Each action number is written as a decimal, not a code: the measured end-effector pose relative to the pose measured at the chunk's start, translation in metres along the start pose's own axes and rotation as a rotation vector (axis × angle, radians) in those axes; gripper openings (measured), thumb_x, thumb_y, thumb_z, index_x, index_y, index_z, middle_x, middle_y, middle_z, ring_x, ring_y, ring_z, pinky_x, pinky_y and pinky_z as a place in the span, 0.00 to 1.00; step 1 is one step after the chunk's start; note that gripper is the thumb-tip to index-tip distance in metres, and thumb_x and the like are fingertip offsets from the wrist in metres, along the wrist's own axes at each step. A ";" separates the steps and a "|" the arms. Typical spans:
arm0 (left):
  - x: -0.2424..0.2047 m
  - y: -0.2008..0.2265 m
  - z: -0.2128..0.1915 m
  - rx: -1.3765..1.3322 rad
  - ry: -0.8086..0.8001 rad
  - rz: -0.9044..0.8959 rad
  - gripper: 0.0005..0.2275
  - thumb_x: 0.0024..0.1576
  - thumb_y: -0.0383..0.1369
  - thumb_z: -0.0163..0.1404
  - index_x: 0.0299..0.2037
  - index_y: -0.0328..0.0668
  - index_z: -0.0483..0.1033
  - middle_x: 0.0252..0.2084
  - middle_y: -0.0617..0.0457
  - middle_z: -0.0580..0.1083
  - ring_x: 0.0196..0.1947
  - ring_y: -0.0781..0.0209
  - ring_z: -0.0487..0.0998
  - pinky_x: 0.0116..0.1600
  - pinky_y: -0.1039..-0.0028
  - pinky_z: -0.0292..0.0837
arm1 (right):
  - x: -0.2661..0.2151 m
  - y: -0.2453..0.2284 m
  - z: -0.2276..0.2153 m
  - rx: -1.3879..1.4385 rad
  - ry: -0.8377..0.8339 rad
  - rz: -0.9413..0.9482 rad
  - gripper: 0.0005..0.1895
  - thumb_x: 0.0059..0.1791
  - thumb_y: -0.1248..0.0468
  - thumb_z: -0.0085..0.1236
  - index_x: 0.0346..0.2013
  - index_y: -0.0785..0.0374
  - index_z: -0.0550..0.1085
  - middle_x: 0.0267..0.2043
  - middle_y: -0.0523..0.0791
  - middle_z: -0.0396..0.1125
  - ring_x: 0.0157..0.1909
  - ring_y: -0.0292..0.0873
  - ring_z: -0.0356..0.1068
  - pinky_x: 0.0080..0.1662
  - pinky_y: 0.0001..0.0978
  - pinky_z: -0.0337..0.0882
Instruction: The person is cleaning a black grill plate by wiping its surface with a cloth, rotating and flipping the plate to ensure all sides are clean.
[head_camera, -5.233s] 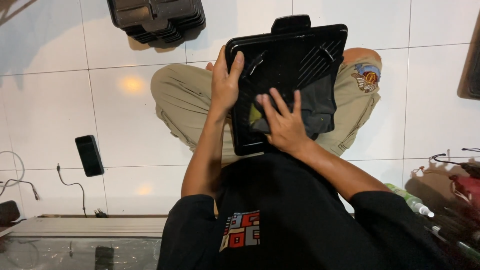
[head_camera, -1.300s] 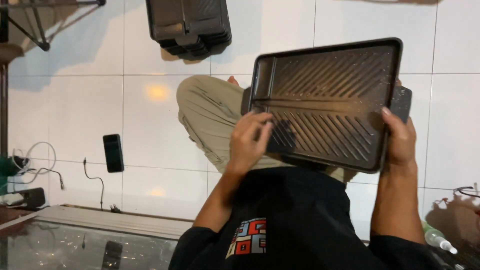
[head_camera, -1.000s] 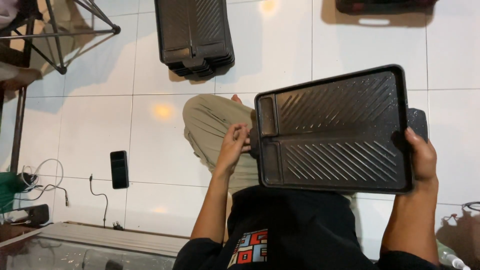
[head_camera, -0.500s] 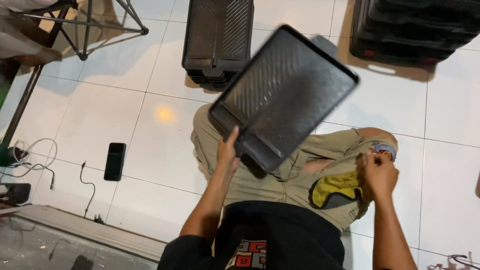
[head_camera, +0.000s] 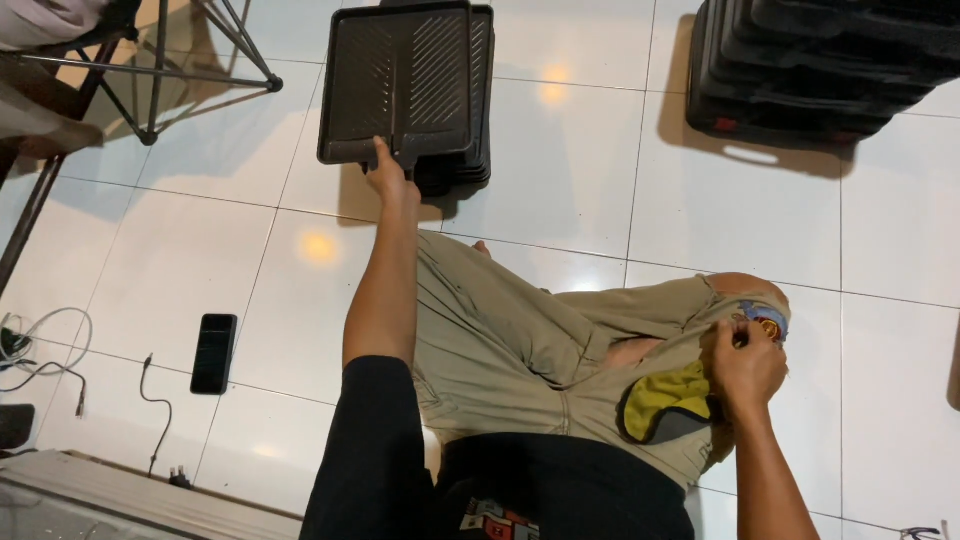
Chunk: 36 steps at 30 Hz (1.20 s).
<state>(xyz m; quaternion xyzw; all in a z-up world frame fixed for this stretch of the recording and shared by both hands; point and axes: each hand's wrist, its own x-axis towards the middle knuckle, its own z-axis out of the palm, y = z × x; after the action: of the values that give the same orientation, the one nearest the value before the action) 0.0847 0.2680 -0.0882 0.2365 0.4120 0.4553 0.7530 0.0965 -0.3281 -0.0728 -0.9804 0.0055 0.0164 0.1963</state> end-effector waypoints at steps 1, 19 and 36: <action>0.001 0.000 0.005 0.000 0.002 -0.003 0.23 0.59 0.39 0.52 0.57 0.23 0.70 0.50 0.42 0.77 0.42 0.57 0.80 0.48 0.75 0.80 | 0.002 0.002 0.002 -0.003 -0.001 0.000 0.22 0.59 0.51 0.52 0.43 0.69 0.80 0.37 0.60 0.75 0.38 0.60 0.74 0.42 0.49 0.74; 0.038 -0.019 0.009 0.331 -0.062 -0.053 0.35 0.62 0.54 0.47 0.66 0.27 0.59 0.52 0.34 0.71 0.46 0.50 0.80 0.49 0.63 0.84 | 0.018 0.051 0.053 -0.050 0.160 -0.035 0.16 0.56 0.45 0.59 0.39 0.53 0.80 0.33 0.57 0.76 0.43 0.67 0.76 0.47 0.54 0.74; 0.030 -0.029 -0.013 0.844 0.015 0.153 0.20 0.62 0.31 0.51 0.57 0.26 0.56 0.44 0.41 0.73 0.32 0.62 0.85 0.39 0.78 0.89 | 0.011 0.044 0.042 0.083 0.208 -0.035 0.13 0.55 0.49 0.61 0.37 0.54 0.80 0.33 0.57 0.75 0.42 0.68 0.75 0.47 0.56 0.72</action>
<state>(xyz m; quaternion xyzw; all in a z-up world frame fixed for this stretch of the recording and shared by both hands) 0.0958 0.2807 -0.1287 0.5506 0.5488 0.3031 0.5512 0.1059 -0.3530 -0.1292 -0.9678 0.0094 -0.0889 0.2352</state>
